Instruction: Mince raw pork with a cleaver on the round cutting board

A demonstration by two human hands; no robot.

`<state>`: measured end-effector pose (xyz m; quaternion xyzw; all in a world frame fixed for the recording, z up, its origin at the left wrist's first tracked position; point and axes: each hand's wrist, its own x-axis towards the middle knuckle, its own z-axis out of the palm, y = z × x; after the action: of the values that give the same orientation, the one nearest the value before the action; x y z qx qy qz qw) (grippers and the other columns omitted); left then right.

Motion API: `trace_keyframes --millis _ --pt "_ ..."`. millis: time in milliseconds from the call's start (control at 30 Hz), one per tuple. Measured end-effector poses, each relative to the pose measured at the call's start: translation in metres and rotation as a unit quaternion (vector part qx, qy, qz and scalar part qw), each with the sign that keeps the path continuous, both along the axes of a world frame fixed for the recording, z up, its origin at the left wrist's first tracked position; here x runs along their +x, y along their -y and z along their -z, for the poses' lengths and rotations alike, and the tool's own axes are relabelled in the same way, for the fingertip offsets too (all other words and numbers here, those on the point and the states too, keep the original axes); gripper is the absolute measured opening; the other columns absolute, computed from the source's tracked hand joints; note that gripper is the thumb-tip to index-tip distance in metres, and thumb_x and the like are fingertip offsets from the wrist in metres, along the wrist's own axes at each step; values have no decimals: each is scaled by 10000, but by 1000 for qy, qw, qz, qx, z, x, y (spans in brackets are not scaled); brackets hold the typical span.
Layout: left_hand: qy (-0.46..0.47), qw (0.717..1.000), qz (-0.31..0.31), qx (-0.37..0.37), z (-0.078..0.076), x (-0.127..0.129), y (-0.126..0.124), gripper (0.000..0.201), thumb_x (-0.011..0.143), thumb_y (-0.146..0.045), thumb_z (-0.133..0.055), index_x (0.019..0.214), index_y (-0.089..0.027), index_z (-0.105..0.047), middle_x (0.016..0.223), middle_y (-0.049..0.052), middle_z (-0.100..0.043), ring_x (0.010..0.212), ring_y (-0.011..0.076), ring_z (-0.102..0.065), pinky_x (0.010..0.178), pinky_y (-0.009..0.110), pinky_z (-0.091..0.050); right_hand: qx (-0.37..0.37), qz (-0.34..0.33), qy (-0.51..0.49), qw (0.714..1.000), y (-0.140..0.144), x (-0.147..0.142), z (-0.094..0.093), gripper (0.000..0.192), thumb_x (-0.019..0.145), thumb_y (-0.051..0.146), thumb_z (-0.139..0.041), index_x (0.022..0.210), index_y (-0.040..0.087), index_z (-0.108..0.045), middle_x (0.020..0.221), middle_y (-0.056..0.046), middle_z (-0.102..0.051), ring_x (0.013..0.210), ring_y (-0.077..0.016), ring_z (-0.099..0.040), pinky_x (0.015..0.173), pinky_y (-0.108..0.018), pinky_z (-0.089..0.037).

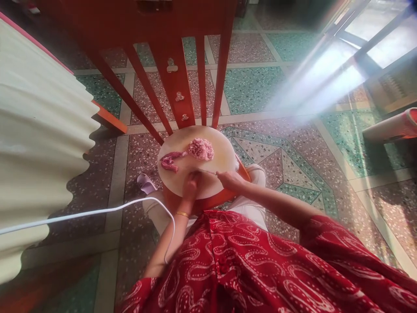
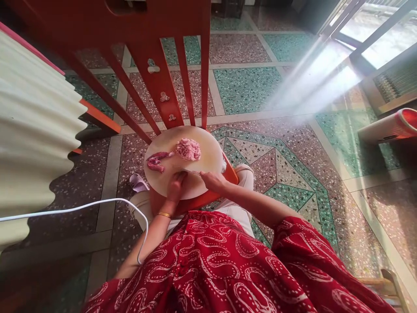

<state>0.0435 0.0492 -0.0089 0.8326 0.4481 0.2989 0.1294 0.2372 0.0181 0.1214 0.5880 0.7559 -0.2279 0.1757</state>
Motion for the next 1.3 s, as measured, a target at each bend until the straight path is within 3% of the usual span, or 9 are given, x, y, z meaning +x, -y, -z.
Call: trace_keyframes --millis 133,333,433,700,1000,1300 --pt "-5 1000 -9 -1 1 1 -1 235 912 -208 -407 993 -154 -621 948 102 -644 912 223 -568 831 391 -468 3 -11 -15 1000 2 -1 0 266 905 133 -317 1123 182 -462 785 -86 -662 721 -212 -661 562 -267 -459" --pt "-9 1000 -1 -7 1 1 -2 216 892 -175 -423 995 -164 -614 928 98 -633 902 226 -563 850 389 -450 3 -7 -66 998 -32 -48 5 301 880 143 -354 1164 188 -443 916 -106 -664 806 -214 -652 583 -263 -463" --pt "-20 1000 -7 -10 -2 1 -2 213 875 -149 -427 970 -171 -617 889 95 -624 872 232 -561 832 388 -448 15 -14 -90 996 -38 -56 6 300 894 177 -363 1187 198 -427 942 -97 -664 816 -215 -651 584 -261 -460" --pt "-3 999 -37 -28 -9 -1 2 188 873 -228 -461 1002 -166 -583 955 97 -587 885 225 -526 810 372 -436 17 8 -1 1000 3 -3 -4 291 922 152 -288 1168 175 -444 801 -98 -670 713 -221 -663 553 -267 -446" --pt "17 999 -35 -35 -15 -3 5 195 876 -184 -428 960 -163 -602 973 106 -610 914 231 -536 820 386 -445 1 38 -4 999 15 -27 -4 274 916 161 -311 1165 173 -426 816 -111 -668 809 -246 -666 611 -297 -479" --pt "-12 999 -17 -44 -11 2 -3 213 848 -143 -417 960 -144 -599 928 120 -644 865 248 -576 817 423 -452 -40 34 -78 996 -42 -68 -5 351 937 193 -296 1280 165 -365 1042 -142 -646 943 -221 -627 748 -296 -467"
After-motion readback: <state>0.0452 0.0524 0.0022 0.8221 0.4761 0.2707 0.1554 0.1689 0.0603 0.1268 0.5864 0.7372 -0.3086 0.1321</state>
